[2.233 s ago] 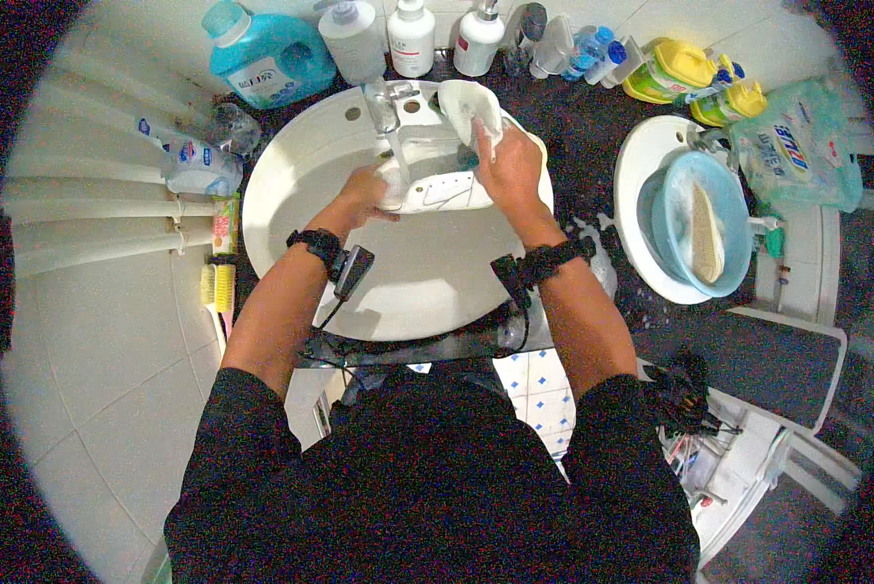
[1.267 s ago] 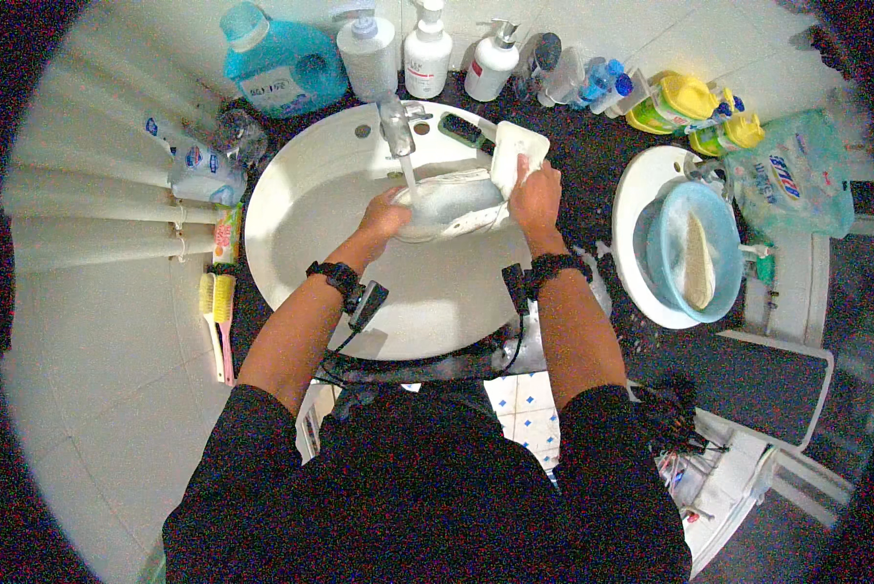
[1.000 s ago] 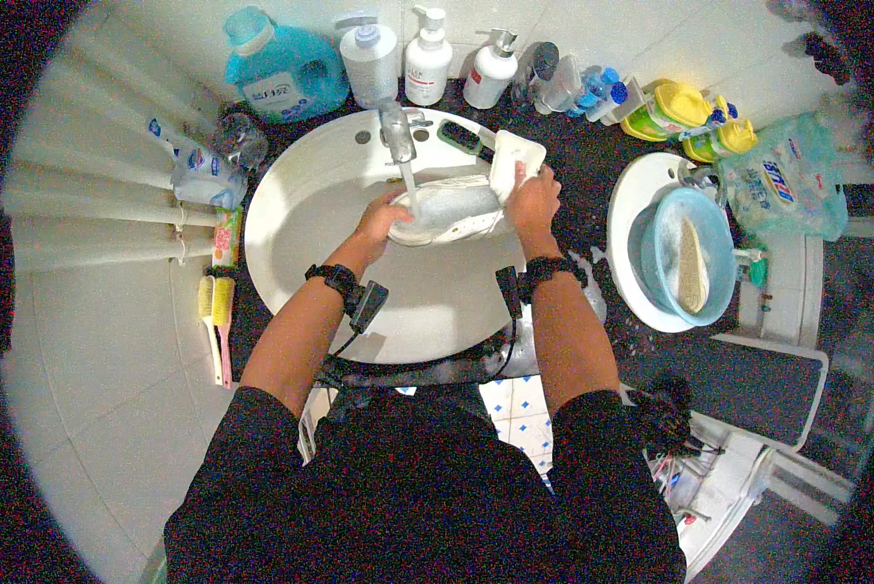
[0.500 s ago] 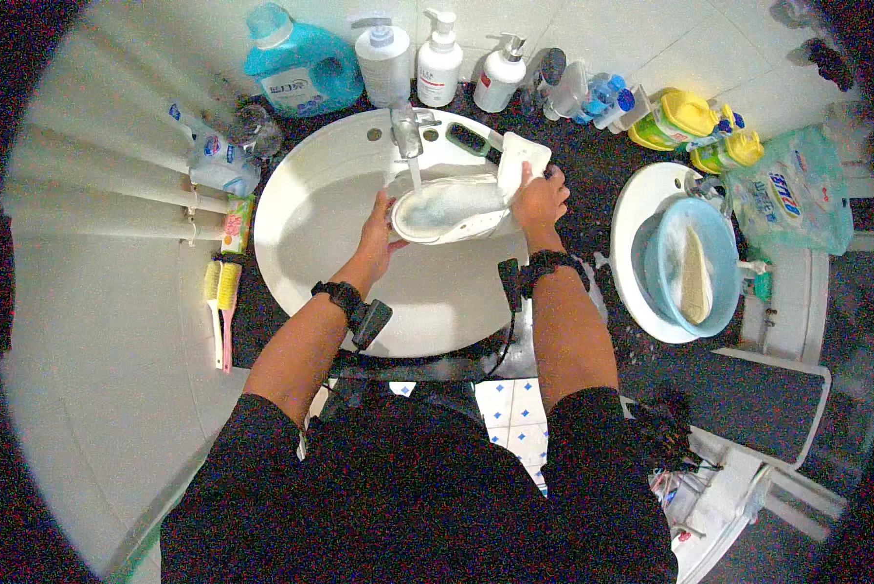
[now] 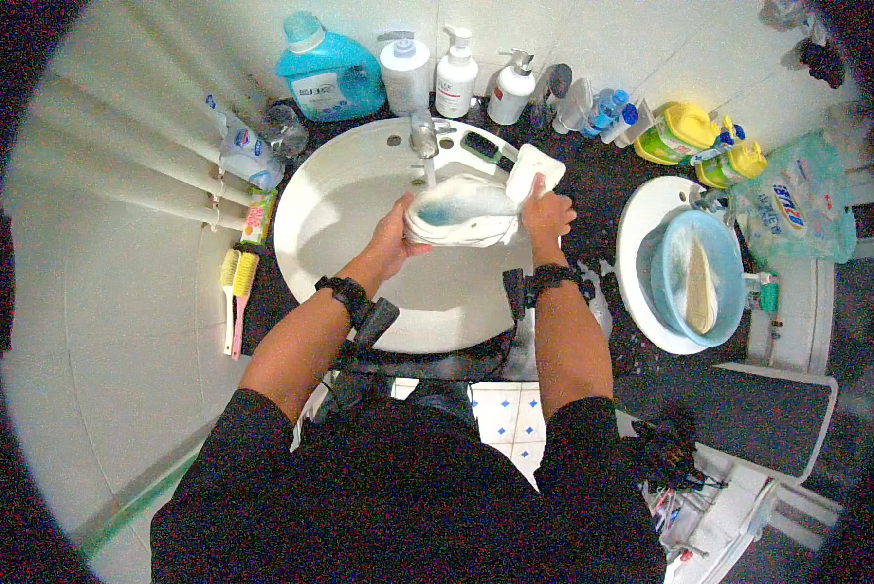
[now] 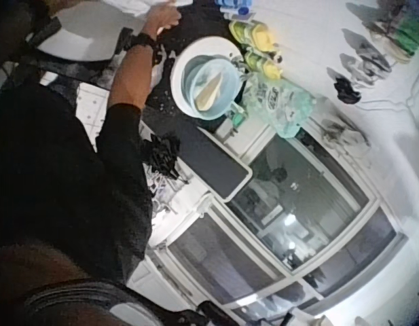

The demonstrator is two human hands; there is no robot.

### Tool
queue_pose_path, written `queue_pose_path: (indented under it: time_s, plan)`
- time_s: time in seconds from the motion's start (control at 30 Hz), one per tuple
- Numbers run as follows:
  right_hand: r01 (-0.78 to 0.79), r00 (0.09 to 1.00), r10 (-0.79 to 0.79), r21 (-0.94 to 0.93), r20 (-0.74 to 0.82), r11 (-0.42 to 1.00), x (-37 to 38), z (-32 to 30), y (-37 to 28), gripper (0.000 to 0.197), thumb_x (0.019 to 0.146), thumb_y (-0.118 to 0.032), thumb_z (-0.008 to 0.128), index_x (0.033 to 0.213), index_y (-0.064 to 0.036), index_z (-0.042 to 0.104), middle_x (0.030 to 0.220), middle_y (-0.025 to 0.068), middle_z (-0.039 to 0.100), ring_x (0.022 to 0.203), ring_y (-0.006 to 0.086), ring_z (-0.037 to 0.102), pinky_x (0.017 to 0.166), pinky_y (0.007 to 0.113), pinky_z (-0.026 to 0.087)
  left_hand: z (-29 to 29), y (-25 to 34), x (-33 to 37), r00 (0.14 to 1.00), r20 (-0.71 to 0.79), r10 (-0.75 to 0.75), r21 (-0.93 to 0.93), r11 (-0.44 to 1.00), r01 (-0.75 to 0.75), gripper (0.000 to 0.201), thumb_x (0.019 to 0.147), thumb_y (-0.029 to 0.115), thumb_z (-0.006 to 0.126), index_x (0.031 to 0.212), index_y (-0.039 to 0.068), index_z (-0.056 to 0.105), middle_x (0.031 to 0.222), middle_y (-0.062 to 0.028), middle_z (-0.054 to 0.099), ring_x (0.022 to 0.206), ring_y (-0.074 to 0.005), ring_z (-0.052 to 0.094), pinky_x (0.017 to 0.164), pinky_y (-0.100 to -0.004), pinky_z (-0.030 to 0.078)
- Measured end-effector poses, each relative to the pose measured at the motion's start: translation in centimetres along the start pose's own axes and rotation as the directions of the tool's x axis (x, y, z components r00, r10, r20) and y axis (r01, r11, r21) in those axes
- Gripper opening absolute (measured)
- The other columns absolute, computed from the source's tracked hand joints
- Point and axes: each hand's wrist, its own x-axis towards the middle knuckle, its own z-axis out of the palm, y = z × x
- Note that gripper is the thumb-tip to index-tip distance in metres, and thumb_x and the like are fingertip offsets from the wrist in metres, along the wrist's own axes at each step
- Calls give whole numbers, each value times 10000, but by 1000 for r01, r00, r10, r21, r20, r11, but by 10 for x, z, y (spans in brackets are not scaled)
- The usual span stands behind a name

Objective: The person cleans a white shoe over a sink using a brush and soapy water. They scrub the exterior of the shoe, rinse the brush, and then rinse the shoe under the faucet.

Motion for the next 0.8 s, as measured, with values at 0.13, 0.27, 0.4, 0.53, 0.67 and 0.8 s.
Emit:
queue_pose_path:
  time_s: [0.13,0.27,0.4,0.53,0.67,0.8]
  plan:
    - [22,1000,-22,-4,16,1000,-13,-4,1,740,894,-624,263,1123,-7,602,1257,249,417,1162,416,369,910,557,338,1,16,-10,1000,5,-7,100,995,6,608,921,554,309,1302,91,416,1195,-90,538,1094,-181,521,793,-357,503]
    - [73,994,-75,-26,-83,997,-21,-21,0,696,881,-603,352,1061,10,628,1136,271,507,1048,403,490,876,540,378,0,29,-10,997,-47,-66,88,994,70,751,856,696,239,1295,119,433,1187,-90,539,1107,-231,502,840,-420,465]
    - [264,957,-231,196,-178,944,-29,-47,0,578,777,-515,592,825,57,659,786,274,580,725,402,587,788,462,438,0,27,-16,985,32,-167,28,986,166,844,789,790,204,1266,144,466,1185,-78,540,1033,-250,505,812,-400,429]
    - [314,940,-259,260,-223,913,-54,-79,-29,438,697,-394,727,743,37,661,779,273,559,727,393,574,725,423,456,-18,-16,5,955,176,-240,-66,965,255,814,761,814,168,1146,203,543,1035,-46,595,873,-209,529,569,-286,391]
    - [509,856,-497,59,-142,859,-68,-98,-45,433,699,-425,703,860,-23,685,910,238,545,807,386,581,766,432,464,0,-55,10,832,334,-442,-180,837,517,800,781,784,130,1086,225,614,1051,-23,603,734,-209,539,410,-187,257]
    - [540,801,-570,-190,-182,820,-124,-119,-93,361,733,-392,673,893,-69,690,983,228,512,890,389,588,790,440,484,12,-65,-8,761,514,-396,-296,751,590,689,780,702,246,1058,188,610,971,-34,608,691,-219,529,363,-189,275]
